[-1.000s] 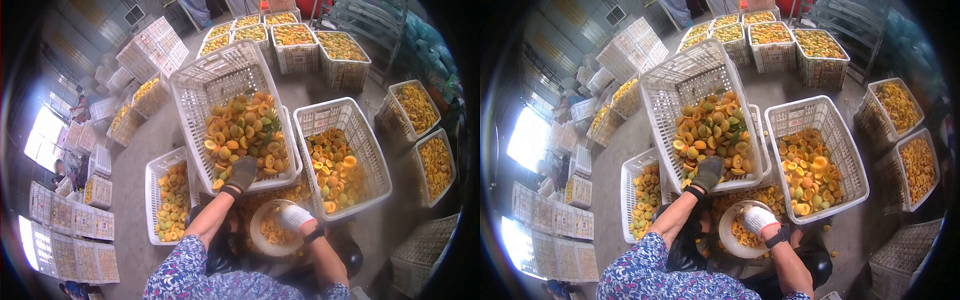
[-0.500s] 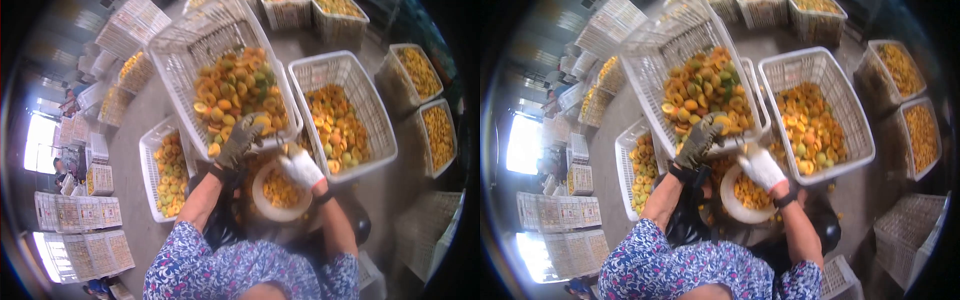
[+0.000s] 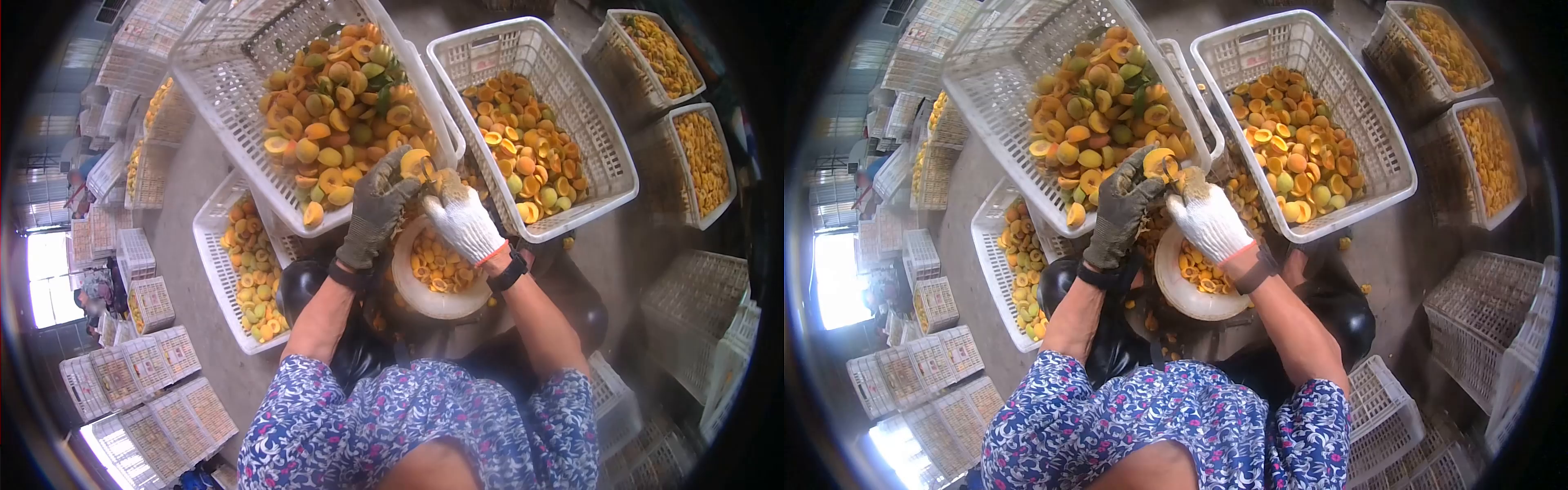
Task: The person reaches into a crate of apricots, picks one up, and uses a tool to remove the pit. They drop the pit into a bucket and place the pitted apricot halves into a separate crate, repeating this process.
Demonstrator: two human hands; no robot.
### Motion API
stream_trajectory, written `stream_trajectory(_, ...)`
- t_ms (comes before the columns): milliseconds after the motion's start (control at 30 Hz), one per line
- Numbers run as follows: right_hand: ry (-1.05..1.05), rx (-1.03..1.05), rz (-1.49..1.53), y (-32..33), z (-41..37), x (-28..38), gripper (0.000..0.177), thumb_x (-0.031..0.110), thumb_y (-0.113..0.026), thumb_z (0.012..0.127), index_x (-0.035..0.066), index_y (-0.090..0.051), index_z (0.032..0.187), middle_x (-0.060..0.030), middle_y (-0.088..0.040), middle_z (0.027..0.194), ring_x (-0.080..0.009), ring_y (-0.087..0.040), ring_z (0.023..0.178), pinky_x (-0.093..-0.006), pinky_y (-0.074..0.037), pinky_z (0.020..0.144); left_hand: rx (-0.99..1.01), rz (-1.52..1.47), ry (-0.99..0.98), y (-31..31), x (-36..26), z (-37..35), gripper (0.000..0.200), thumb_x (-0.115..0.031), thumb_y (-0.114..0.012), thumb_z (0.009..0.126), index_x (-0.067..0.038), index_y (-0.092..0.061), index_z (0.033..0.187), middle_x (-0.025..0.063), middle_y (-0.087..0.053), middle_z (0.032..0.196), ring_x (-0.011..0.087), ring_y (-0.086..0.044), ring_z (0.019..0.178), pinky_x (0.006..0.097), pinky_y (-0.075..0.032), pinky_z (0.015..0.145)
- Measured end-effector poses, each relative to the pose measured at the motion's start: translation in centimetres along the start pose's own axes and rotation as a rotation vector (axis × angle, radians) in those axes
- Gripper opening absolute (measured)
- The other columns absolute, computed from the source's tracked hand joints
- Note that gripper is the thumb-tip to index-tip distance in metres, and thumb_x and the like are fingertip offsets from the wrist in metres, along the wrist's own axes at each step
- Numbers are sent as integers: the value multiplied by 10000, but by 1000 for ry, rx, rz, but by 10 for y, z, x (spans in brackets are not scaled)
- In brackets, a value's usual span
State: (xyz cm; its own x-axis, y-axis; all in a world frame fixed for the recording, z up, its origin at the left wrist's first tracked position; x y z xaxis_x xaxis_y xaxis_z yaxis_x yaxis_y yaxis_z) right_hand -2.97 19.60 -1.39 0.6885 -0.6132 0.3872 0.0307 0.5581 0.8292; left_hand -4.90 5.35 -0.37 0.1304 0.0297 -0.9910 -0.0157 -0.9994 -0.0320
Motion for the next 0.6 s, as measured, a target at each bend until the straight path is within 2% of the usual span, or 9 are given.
stream_trajectory(100,-88,-10,112,-6,-1,0,138,68,-579,746,27,-534,871,-181,-539,913,-362,-560,841,-435,-471,681,-54,248,-89,1,4,1,427,-54,-633,860,15,-523,1267,76,-627,1129,114,-599,968,241,-499,840)
stream_trajectory(167,-9,-4,-1,-12,-4,2,130,72,-570,750,28,-526,864,-193,-535,914,-361,-557,826,-438,-469,678,-48,279,-94,1,6,0,428,-56,-634,859,17,-523,1265,76,-630,1122,114,-600,964,245,-498,843)
stream_trajectory(333,-37,-1,117,-23,-5,2,108,80,-539,783,11,-552,865,-208,-547,859,-382,-574,783,-466,-479,642,-10,317,-72,4,4,-3,444,-51,-640,846,21,-519,1267,79,-631,1126,109,-595,973,253,-487,863)
stream_trajectory(400,-44,16,152,-27,-7,2,109,79,-539,783,15,-552,870,-211,-545,862,-381,-574,788,-469,-479,640,70,351,-102,8,11,-1,402,-172,-606,908,28,-527,1248,88,-636,1096,137,-603,974,269,-487,875)
stream_trajectory(433,-41,-12,187,-25,-7,2,107,76,-541,781,12,-550,867,-210,-541,853,-380,-573,780,-468,-479,632,72,353,-104,7,10,0,402,-172,-606,908,28,-527,1248,88,-636,1096,137,-603,974,269,-487,875)
stream_trajectory(500,-39,-43,228,-24,-6,6,106,74,-542,780,10,-549,863,-210,-538,844,-379,-573,773,-467,-479,624,53,-217,51,2,16,1,453,-357,-505,965,35,-555,1186,102,-640,1026,187,-621,932,297,-500,870)
stream_trajectory(533,-13,6,192,-25,-6,12,106,73,-544,779,5,-547,859,-209,-535,839,-380,-572,769,-465,-480,620,53,-213,56,0,16,2,453,-357,-505,965,35,-555,1186,102,-640,1026,187,-621,932,297,-500,870)
stream_trajectory(567,15,56,154,-26,-6,16,107,73,-547,778,0,-545,855,-207,-532,834,-380,-571,766,-464,-481,617,19,-379,178,-3,22,3,458,-405,-463,972,15,-581,1110,94,-629,964,176,-613,887,295,-513,820)
stream_trajectory(600,48,-49,170,-23,-7,18,104,59,-548,770,-4,-539,852,-200,-521,805,-380,-569,758,-465,-482,619,-16,-544,300,-4,28,4,489,-453,-420,979,-5,-607,1035,86,-618,901,166,-604,842,294,-527,769)
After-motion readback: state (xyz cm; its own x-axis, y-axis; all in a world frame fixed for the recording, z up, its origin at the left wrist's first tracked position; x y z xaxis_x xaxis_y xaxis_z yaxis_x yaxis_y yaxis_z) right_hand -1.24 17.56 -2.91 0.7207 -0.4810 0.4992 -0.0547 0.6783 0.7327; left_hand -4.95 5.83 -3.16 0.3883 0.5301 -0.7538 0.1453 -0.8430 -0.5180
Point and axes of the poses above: each hand's wrist, its own z-axis towards the middle knuckle, its own y-axis out of the back of the hand, x = y × z, the point moved 4 cm from there along z, towards the middle knuckle
